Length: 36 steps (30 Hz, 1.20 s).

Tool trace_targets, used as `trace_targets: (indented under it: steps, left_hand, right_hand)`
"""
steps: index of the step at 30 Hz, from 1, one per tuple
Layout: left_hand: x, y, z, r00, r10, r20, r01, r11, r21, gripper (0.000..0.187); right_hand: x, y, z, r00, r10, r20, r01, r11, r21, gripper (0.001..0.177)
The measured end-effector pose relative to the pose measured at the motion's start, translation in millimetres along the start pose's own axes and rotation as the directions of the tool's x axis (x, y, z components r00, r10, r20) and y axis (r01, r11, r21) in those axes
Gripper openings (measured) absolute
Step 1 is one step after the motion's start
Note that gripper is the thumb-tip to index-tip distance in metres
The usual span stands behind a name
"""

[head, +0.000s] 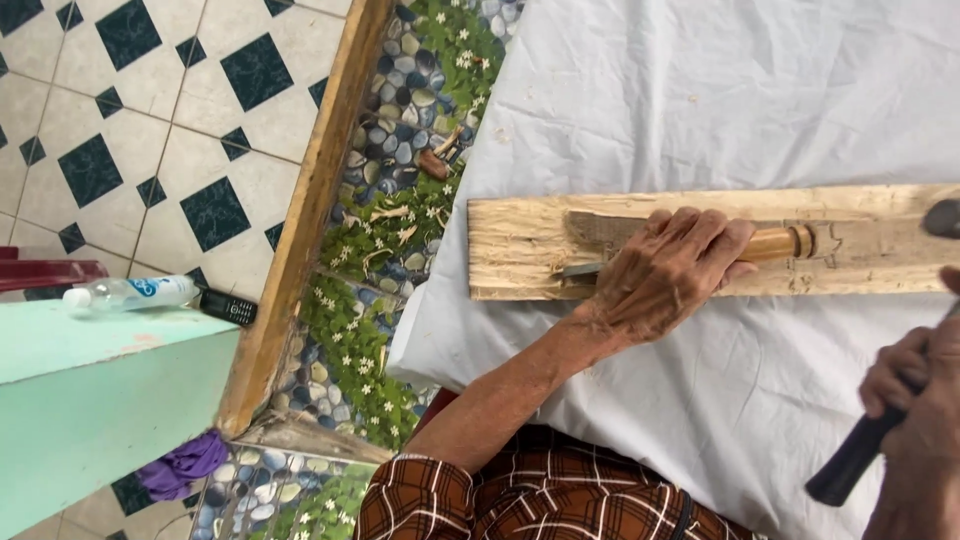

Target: Carving a wooden plank using a hammer and a chisel along marked lines.

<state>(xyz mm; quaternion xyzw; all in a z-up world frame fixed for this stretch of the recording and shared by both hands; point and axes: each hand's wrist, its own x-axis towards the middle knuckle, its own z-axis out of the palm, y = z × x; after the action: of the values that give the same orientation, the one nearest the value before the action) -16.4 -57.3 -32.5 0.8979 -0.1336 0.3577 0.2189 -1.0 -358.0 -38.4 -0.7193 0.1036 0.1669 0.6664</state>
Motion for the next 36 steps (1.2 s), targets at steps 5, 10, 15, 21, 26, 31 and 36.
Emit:
trace_targets:
  steps: [5,10,15,21,26,31,36]
  left_hand:
    - [-4.1,-1.2,6.7,1.0,-0.012,0.017,0.012,1.0,-0.002,0.033]
    - [-5.8,2.1,1.4,1.0,-0.014,0.012,0.014,1.0,-0.013,0.031]
    - [-5.0,0.7,6.2,1.0,0.003,0.01,-0.003,1.0,-0.005,0.032]
    - [-5.0,0.4,3.8,1.0,-0.002,0.015,0.002,1.0,-0.014,0.03]
    - [-8.3,-1.7,12.1,0.998,-0.015,0.06,0.017,0.999,-0.029,0.027]
    - [-9.2,-0.2,8.0,0.999,0.021,0.048,-0.023,0.999,0.039,0.033]
    - [-10.1,-0.5,2.1,0.995,0.104,-0.003,-0.104,0.995,0.001,0.038]
  right_hand:
    - [-52.4,-79.8,87.4,0.998,-0.053,0.018,0.056,0.969,-0.24,0.039]
    - [-36.5,-28.6,37.3,0.999,-0.041,-0.023,0.038,0.988,-0.148,0.045]
    - [-55.9,-68.4,81.3,0.998,-0.054,0.006,0.054,0.955,-0.291,0.037]
    - [-35.1,-23.6,42.6,0.997,-0.081,-0.02,0.079,0.994,-0.079,0.038]
    - [-52.3,-67.1,80.5,1.0,-0.016,0.016,0.02,0.968,-0.252,0.039]
    - [-63.6,-56.6,85.1,0.997,-0.044,-0.06,0.027,0.965,-0.259,0.034]
    - [-58.6,-34.4,69.7,0.999,-0.045,-0.014,0.04,0.97,-0.241,0.039]
